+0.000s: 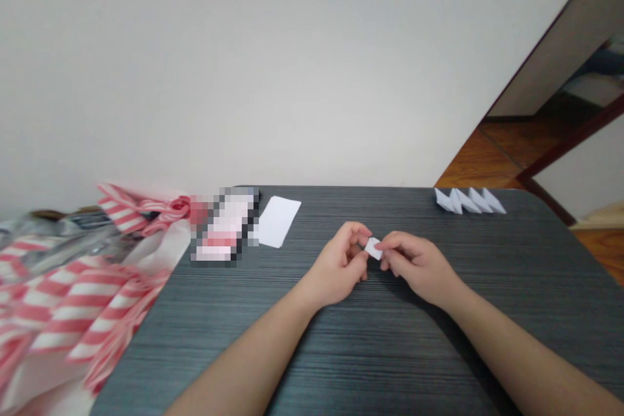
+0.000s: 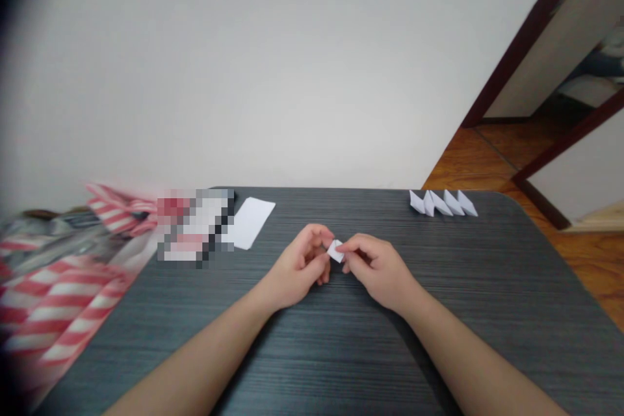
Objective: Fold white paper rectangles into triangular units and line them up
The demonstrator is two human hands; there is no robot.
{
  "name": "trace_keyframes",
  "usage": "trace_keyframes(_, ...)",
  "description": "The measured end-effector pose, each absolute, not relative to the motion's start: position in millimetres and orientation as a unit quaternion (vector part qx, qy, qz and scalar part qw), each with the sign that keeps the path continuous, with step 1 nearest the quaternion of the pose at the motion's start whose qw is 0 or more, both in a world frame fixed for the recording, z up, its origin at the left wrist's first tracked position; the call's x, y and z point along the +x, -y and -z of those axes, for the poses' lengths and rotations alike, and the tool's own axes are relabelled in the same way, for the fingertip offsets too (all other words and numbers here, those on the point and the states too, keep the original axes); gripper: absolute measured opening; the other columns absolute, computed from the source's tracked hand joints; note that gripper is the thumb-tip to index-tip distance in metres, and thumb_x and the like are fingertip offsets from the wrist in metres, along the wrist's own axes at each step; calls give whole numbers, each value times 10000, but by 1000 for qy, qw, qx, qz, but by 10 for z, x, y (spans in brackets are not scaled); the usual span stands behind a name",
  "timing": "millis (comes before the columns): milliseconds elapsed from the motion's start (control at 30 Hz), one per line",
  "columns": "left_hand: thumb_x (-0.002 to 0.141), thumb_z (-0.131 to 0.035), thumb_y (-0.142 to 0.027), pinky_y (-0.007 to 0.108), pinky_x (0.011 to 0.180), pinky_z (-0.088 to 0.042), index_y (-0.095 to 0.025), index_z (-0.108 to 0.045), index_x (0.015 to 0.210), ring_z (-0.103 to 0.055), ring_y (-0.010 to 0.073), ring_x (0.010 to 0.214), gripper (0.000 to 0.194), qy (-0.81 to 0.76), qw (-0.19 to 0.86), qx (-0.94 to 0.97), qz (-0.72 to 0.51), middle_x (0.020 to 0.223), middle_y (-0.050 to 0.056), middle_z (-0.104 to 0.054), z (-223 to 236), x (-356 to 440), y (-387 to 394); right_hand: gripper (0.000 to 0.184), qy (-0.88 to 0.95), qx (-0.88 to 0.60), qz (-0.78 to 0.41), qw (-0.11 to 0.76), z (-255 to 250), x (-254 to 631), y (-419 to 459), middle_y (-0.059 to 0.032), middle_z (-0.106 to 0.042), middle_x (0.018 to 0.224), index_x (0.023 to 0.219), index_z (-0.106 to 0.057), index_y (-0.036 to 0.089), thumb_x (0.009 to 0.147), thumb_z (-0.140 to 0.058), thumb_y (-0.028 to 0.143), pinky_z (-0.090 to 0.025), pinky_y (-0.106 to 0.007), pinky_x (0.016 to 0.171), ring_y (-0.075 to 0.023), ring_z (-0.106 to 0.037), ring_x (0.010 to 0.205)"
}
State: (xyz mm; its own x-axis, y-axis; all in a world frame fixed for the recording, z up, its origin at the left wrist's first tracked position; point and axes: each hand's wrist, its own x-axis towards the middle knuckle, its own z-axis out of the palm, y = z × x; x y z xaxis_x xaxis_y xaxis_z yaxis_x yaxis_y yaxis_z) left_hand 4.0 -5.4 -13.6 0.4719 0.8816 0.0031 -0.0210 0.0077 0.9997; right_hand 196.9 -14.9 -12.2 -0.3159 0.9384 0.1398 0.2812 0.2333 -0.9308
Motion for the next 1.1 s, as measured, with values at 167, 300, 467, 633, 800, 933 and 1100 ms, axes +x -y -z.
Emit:
trace_keyframes(167, 909, -576, -273, 185, 495, -416, -198, -449, 1108, -510, 46, 542, 248, -363, 628, 581, -370, 876, -16, -544, 139, 53, 40, 142, 693, -413, -442, 392, 83, 1954, 147, -27, -640, 795, 930, -682, 195, 919, -540, 191, -475, -270, 653, -146, -608, 706)
trace_keyframes(300, 897, -609, -248, 173, 507, -406, -200, -466, 1103, -497, 45, 562, 255, -355, 624, 594, -362, 868, -17, -555, 181, 63, 25, 66, 683, -440, -446, 376, 163, 1927, 137, -19, -636, 776, 855, -650, 196, 889, -620, 243, -479, -283, 684, -152, -601, 708)
trace_keyframes(467, 899, -592, -212, 170, 504, -381, -200, -477, 1103, -485, 44, 554, 235, -353, 616, 597, -373, 838, -23, -562, 205, 67, 26, 128, 637, -477, -488, 358, 212, 1907, 149, 21, -610, 689, 972, -577, 201, 893, -607, 298, -446, -246, 552, -134, -575, 577)
trace_keyframes(633, 881, -581, -204, 175, 474, -385, -202, -506, 1122, -484, 53, 530, 252, -374, 607, 591, -377, 817, -30, -559, 207, 71, 21, 220, 712, -500, -414, 270, 100, 1914, 155, 26, -578, 547, 728, -606, 184, 913, -575, 298, -382, -230, 514, -118, -525, 501)
trace_keyframes(800, 879, -587, -279, 189, 466, -397, -162, -596, 958, -480, 65, 495, 141, -409, 599, 594, -347, 725, -26, -588, 137, 77, 22, 256, 713, -503, -411, 263, 58, 1924, 156, 29, -587, 538, 700, -595, 181, 929, -550, 286, -398, -215, 519, -109, -549, 487)
trace_keyframes(933, 906, -551, -328, 190, 469, -373, -154, -610, 812, -470, 75, 472, 206, -434, 567, 619, -328, 573, -49, -521, 51, 67, 30, 255, 719, -489, -420, 261, 51, 1939, 169, 28, -590, 549, 694, -590, 180, 928, -547, 270, -400, -212, 521, -107, -552, 492)
trace_keyframes(1100, 909, -539, -322, 194, 477, -363, -157, -597, 743, -467, 82, 479, 241, -440, 536, 644, -322, 544, -46, -516, 17, 56, 36, 261, 724, -481, -425, 253, 62, 1932, 168, 31, -577, 541, 692, -595, 179, 932, -545, 270, -394, -216, 522, -107, -539, 495)
